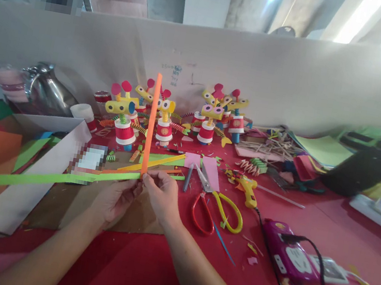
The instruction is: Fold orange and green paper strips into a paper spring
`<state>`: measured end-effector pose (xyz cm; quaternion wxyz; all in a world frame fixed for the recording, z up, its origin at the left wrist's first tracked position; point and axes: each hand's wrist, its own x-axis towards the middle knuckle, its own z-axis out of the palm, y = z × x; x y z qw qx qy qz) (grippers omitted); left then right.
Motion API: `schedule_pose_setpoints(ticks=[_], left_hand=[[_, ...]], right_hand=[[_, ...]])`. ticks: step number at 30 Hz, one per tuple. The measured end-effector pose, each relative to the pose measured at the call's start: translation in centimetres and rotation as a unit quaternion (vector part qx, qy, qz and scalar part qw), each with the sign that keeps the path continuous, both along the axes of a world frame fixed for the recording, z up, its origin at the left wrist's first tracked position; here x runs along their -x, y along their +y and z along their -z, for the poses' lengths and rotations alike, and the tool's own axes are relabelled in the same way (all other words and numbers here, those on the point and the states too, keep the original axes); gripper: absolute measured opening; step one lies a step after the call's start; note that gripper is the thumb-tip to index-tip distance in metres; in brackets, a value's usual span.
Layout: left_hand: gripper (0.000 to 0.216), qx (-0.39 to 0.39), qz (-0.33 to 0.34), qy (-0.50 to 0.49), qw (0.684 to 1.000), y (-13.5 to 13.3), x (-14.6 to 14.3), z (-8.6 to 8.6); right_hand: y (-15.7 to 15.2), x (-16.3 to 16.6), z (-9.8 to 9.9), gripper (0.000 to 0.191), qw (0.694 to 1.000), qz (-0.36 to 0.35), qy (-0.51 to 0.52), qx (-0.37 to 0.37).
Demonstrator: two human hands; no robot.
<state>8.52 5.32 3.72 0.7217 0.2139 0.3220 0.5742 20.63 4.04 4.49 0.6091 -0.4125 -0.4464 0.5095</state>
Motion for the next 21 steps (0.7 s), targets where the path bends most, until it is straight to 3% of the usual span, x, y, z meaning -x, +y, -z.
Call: schedule_pose_setpoints(ticks=[8, 21], left_hand=[[0.020, -0.014, 0.025, 0.049, 0.998, 0.25, 0.23, 0.48], [0.017, -0.053, 0.013, 0.082, 0.995, 0.04, 0.19, 0.01]], right_hand=[[0.11, 0.05, 0.47, 0.014, 0.998, 0.017, -0.062, -0.017], [0.29, -0.07, 0.69, 0.021, 0.999, 0.018, -0.041, -0.025]])
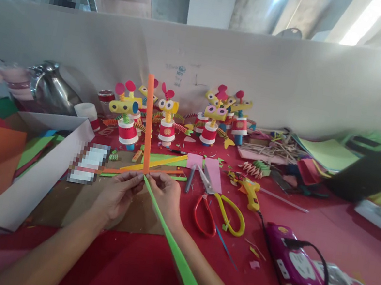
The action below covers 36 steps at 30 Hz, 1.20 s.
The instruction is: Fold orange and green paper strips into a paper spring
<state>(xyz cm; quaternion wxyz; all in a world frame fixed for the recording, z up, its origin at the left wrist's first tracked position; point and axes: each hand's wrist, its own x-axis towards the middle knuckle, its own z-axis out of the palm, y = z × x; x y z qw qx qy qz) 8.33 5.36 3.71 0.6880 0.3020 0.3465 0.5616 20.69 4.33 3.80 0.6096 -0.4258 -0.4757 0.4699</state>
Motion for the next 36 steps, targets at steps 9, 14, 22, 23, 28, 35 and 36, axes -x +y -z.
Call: schedule_pose_setpoints(ticks=[9, 14, 22, 23, 28, 35, 36], left_hand=[[0.017, -0.019, -0.043, 0.005, 0.999, -0.2, -0.3, -0.1], [0.018, -0.036, -0.081, 0.003, 0.996, -0.3, -0.5, 0.2], [0.015, -0.050, -0.077, -0.003, 0.996, -0.8, -0.8, -0.4], [0.016, -0.055, -0.070, 0.004, 0.996, -0.8, -0.8, -0.4], [0.015, -0.090, -0.047, 0.129, 0.987, -0.5, 0.2, -0.8], [0.005, -0.114, -0.052, 0.300, 0.946, -0.4, 1.0, -1.7], [0.006, -0.111, -0.057, 0.301, 0.945, -0.4, 1.0, -1.7]], right_hand=[[-0.7, 0.1, -0.5, 0.014, 0.999, 0.013, -0.037, -0.015], [-0.8, 0.5, -0.6, 0.016, 0.999, -0.017, 0.031, -0.022], [-0.8, 0.5, -0.8, 0.014, 0.999, -0.003, 0.049, -0.004], [-0.8, 0.5, -0.8, 0.014, 0.999, -0.006, 0.041, -0.008], [-0.6, 0.1, -0.6, 0.015, 0.998, -0.025, -0.032, -0.041], [-0.2, -1.4, -1.3, 0.011, 0.973, 0.009, -0.224, -0.055], [-0.2, -1.5, -1.3, 0.011, 0.970, 0.010, -0.233, -0.062]])
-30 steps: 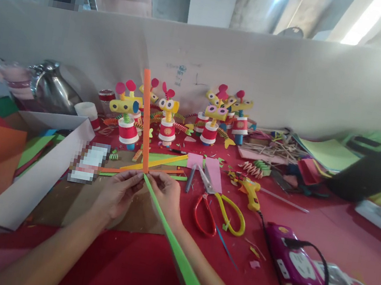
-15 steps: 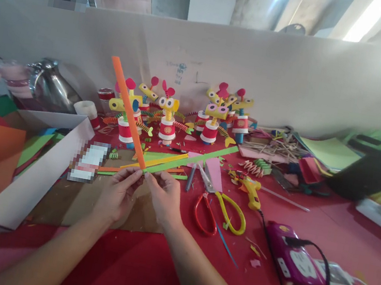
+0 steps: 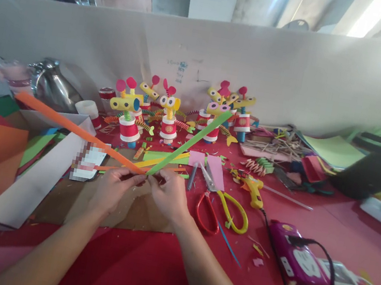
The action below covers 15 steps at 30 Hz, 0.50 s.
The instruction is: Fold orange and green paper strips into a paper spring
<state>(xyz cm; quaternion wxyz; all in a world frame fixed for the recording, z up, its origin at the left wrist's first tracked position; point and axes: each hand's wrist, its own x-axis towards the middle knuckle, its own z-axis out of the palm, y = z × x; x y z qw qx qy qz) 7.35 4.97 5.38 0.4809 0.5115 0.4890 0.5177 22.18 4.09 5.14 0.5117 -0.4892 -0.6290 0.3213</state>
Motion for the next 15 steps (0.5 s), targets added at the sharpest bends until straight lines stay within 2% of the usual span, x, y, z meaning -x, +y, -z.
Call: schedule_pose_setpoints(ticks=[2, 4, 8, 15], left_hand=[[0.008, 0.007, -0.014, -0.040, 0.999, 0.1, 0.0, 0.3], [0.011, 0.026, -0.019, -0.122, 0.992, 0.2, -0.1, 0.7], [0.018, 0.082, 0.001, -0.279, 0.957, 0.4, -0.5, 1.2], [0.020, 0.140, 0.015, -0.356, 0.924, 0.0, -0.8, 1.4]], right_hand=[[-0.1, 0.2, 0.0, 0.011, 1.000, -0.016, 0.014, -0.011], [-0.3, 0.6, 0.1, 0.010, 0.998, -0.032, 0.049, -0.017], [-0.5, 1.5, 0.7, 0.018, 0.997, -0.029, 0.075, -0.017], [-0.5, 1.6, 1.0, 0.004, 0.999, 0.007, 0.012, -0.045]])
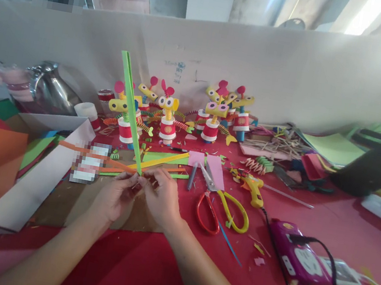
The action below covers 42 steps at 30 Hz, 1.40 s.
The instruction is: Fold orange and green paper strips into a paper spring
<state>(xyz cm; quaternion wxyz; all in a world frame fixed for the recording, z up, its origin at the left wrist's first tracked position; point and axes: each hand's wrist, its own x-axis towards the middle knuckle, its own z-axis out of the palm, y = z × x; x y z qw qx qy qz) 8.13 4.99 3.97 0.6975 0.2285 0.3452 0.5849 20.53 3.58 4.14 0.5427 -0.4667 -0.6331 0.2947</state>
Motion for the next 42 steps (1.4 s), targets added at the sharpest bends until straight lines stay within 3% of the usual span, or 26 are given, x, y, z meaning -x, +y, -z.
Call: schedule_pose_setpoints(ticks=[6, 12, 15, 18, 22, 29, 38, 42], left_hand=[[0.019, 0.016, 0.025, -0.033, 0.999, -0.3, -0.4, -0.4], [0.012, -0.080, -0.025, 0.123, 0.989, -0.9, -0.7, -0.8], [0.010, -0.084, -0.021, 0.114, 0.990, -1.0, -0.6, -0.7], [0.012, -0.065, 0.005, 0.066, 0.996, -0.9, -0.7, -0.7], [0.013, -0.058, 0.010, 0.049, 0.997, -0.8, -0.8, -0.7], [0.012, -0.085, -0.035, 0.125, 0.988, -0.9, -0.8, -0.5], [0.020, -0.028, -0.005, 0.076, 0.997, -0.9, -1.0, -1.1], [0.024, -0.024, -0.016, 0.080, 0.996, -1.0, -1.1, -1.3]], right_hand=[[0.5, -0.1, 0.5, 0.013, 0.999, -0.035, 0.034, 0.006], [1.1, -0.8, 0.3, 0.014, 0.979, -0.115, 0.161, 0.054], [0.9, -0.7, -0.2, 0.016, 0.964, -0.134, 0.212, 0.086], [0.7, -0.5, -0.4, 0.018, 0.955, -0.127, 0.245, 0.111], [0.7, -0.6, -0.3, 0.017, 0.964, -0.116, 0.218, 0.097], [0.6, -1.0, -0.4, 0.018, 0.989, -0.080, 0.107, 0.059], [0.2, -0.6, -0.9, 0.018, 0.964, -0.074, 0.239, 0.090], [0.6, -0.8, -0.7, 0.017, 0.960, -0.083, 0.250, 0.095]])
